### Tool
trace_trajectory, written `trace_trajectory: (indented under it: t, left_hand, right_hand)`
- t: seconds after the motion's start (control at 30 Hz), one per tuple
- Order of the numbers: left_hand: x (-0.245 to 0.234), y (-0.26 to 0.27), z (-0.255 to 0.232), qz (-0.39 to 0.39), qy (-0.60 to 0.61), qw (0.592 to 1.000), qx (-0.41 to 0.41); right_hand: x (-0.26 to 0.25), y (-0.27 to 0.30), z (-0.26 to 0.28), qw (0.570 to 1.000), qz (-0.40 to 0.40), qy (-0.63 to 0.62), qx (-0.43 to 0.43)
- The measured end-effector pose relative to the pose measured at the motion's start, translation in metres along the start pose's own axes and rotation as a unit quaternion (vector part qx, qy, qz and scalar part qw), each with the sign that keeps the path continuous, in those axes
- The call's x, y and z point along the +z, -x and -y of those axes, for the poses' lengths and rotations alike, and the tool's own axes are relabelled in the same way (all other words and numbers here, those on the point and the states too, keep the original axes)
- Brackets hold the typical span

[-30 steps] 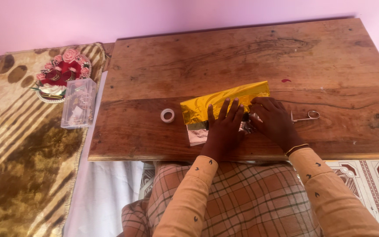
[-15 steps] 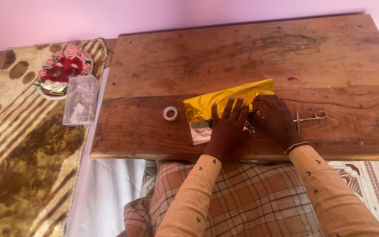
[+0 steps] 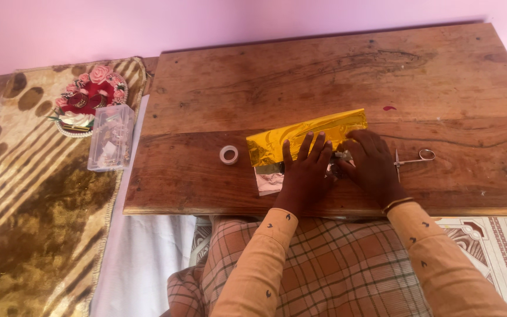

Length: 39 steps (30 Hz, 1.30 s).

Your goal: The person wraps a small rectangular object with gold foil paper on a wooden table. They fold the paper around the object, apply clear tape to secure the edges, and use scissors to trim excess paper. The wrapped item remains on the table at the end.

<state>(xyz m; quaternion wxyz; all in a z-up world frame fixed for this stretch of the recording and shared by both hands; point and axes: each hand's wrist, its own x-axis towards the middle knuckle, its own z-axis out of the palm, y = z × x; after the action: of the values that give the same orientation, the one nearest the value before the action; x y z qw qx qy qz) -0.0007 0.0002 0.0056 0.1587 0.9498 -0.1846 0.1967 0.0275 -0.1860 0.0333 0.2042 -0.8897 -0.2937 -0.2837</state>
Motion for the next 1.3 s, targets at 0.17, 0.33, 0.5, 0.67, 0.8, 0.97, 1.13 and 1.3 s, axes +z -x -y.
trace_trajectory:
  t: [0.17, 0.33, 0.5, 0.67, 0.8, 0.97, 1.13, 1.3]
  left_hand:
    - [-0.001, -0.002, -0.001, -0.003, 0.001, 1.0, 0.006]
    - [-0.002, -0.001, -0.002, 0.003, -0.014, 1.0, 0.002]
    - [-0.001, -0.002, -0.001, 0.005, 0.007, 1.0, -0.004]
    - [0.004, 0.0, -0.001, -0.043, -0.01, 0.999, 0.003]
    - [0.006, 0.0, 0.0, -0.039, -0.006, 0.999, 0.004]
    - [0.005, 0.0, 0.002, -0.026, -0.015, 1.0, 0.006]
    - [0.003, 0.0, 0.0, -0.027, -0.018, 0.999, 0.007]
    - [-0.003, 0.0, -0.001, -0.036, -0.022, 0.999, 0.011]
  right_hand:
    - [0.002, 0.025, 0.008, 0.998, -0.021, 0.049, -0.023]
    - [0.0, 0.03, 0.01, 0.992, -0.029, 0.074, -0.096]
    - [-0.003, 0.027, 0.015, 0.989, -0.031, 0.107, -0.097]
    - [-0.004, 0.024, 0.018, 0.991, 0.001, 0.12, -0.06]
    - [-0.003, 0.018, 0.02, 0.993, 0.034, 0.11, -0.008]
    - [-0.003, 0.015, 0.02, 0.994, 0.062, 0.086, 0.031]
    - [-0.001, 0.021, 0.012, 0.996, 0.041, 0.067, 0.038]
    - [0.005, 0.029, 0.004, 0.996, 0.022, 0.075, 0.042]
